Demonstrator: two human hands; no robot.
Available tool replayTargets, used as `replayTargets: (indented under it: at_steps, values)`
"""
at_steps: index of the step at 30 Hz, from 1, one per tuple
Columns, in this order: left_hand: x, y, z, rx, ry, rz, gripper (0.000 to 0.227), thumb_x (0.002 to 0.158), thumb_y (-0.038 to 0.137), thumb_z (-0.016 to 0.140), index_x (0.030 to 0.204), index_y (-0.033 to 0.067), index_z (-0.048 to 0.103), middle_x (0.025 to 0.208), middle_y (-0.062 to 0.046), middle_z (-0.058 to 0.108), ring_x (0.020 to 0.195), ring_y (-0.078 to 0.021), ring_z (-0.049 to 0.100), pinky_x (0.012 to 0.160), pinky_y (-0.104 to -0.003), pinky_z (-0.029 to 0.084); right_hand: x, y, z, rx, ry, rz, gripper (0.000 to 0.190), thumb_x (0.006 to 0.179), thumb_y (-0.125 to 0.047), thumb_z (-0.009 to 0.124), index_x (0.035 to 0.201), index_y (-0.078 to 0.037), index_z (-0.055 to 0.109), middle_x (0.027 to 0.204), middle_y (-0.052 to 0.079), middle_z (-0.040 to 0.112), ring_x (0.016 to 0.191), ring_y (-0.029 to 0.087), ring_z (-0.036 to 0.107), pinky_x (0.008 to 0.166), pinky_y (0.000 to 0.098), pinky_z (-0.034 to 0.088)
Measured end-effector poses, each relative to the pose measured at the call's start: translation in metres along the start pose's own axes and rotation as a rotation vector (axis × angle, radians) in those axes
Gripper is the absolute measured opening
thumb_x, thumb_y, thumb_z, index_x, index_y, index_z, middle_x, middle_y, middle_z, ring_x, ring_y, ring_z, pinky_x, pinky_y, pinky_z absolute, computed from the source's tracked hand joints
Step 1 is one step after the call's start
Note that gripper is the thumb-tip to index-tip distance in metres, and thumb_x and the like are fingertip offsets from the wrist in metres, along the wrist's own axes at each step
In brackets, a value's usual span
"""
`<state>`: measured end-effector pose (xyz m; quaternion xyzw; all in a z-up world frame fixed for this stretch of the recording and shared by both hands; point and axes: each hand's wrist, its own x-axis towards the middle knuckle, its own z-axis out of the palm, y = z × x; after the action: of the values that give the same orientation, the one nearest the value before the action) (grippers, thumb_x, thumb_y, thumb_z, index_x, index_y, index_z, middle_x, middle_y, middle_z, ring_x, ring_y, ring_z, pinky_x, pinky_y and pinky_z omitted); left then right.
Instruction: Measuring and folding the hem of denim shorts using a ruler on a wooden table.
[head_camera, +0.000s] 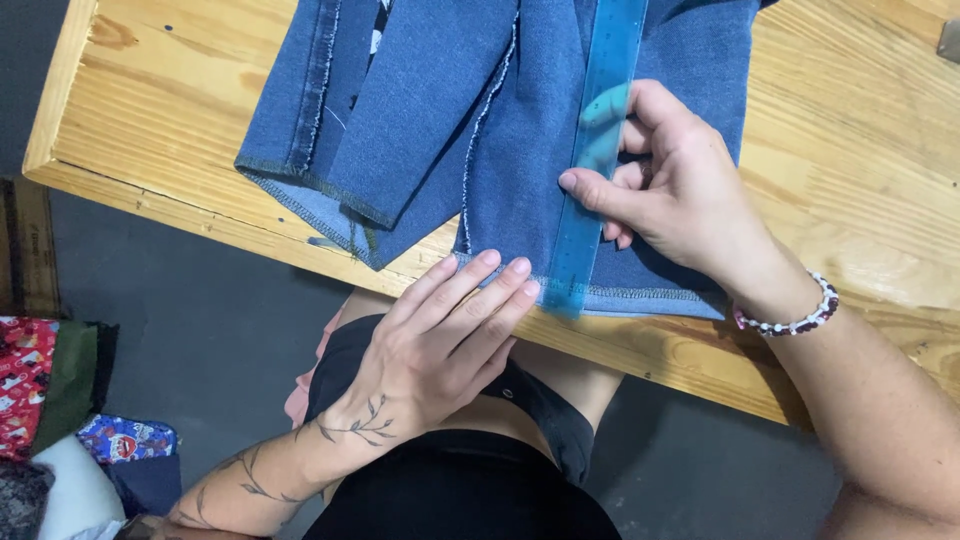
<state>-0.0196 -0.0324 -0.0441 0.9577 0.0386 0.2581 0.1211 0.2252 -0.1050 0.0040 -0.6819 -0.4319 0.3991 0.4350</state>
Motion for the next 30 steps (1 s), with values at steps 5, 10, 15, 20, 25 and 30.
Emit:
replayTargets:
  at_steps: [5,10,15,20,25,30]
  values:
    - [0.005,0.004,-0.002,0.068,0.026,0.011,0.031,0.103,0.017,0.064,0.133,0.0095,0.066,0.139,-0.006,0.059,0.129,-0.0228,0.058,0.111,-0.04,0.048,0.0,0.0,0.001,-0.01,0.012,0.007,0.03,0.096,-0.006,0.07,0.106,-0.01,0.042,0.08,0.001,0.059,0.045,0.006,0.057,0.037,0.0167,0.05]
    - [0.005,0.014,0.003,0.216,0.043,0.006,0.031,0.106,0.026,0.063,0.135,0.0152,0.065,0.138,-0.004,0.054,0.127,-0.0212,0.057,0.107,-0.039,0.053,-0.003,-0.003,-0.006,0.038,0.007,0.008,0.03,0.097,-0.006,0.069,0.109,-0.01,0.042,0.08,0.001,0.058,0.046,0.006,0.057,0.039,0.0167,0.05]
    - [0.007,0.016,0.003,0.199,0.031,0.002,0.033,0.102,0.016,0.056,0.135,0.0139,0.062,0.138,-0.006,0.055,0.123,-0.0271,0.064,0.104,-0.043,0.055,-0.037,-0.04,-0.063,-0.154,-0.005,0.203,0.036,0.099,-0.014,0.058,0.135,-0.011,0.059,0.093,-0.002,0.059,0.068,0.006,0.046,0.057,0.0196,0.04]
    - [0.012,0.018,0.0,0.144,-0.022,0.016,0.041,0.098,0.01,0.06,0.138,0.0103,0.053,0.139,-0.011,0.057,0.127,-0.033,0.061,0.11,-0.051,0.049,-0.076,-0.014,-0.097,-0.727,0.073,0.334,0.049,0.09,-0.027,0.069,0.135,-0.015,0.055,0.075,0.003,0.068,0.056,0.017,0.057,0.054,0.0318,0.044]
    - [0.017,0.017,-0.008,0.029,-0.092,0.072,0.046,0.098,0.01,0.061,0.142,0.001,0.048,0.141,-0.017,0.054,0.133,-0.0365,0.053,0.116,-0.055,0.041,-0.096,-0.003,-0.094,-0.621,0.191,0.554,0.046,0.087,-0.026,0.074,0.129,-0.017,0.057,0.088,0.003,0.07,0.071,0.016,0.066,0.071,0.0315,0.053]
    - [0.029,0.018,-0.015,0.015,-0.088,0.158,0.038,0.099,0.01,0.056,0.132,-0.0078,0.058,0.123,-0.02,0.064,0.115,-0.0318,0.062,0.111,-0.045,0.048,-0.13,0.057,-0.164,-0.629,0.568,0.326,0.016,0.111,-0.01,0.073,0.12,-0.002,0.063,0.084,0.01,0.067,0.072,0.014,0.064,0.069,0.0261,0.049]
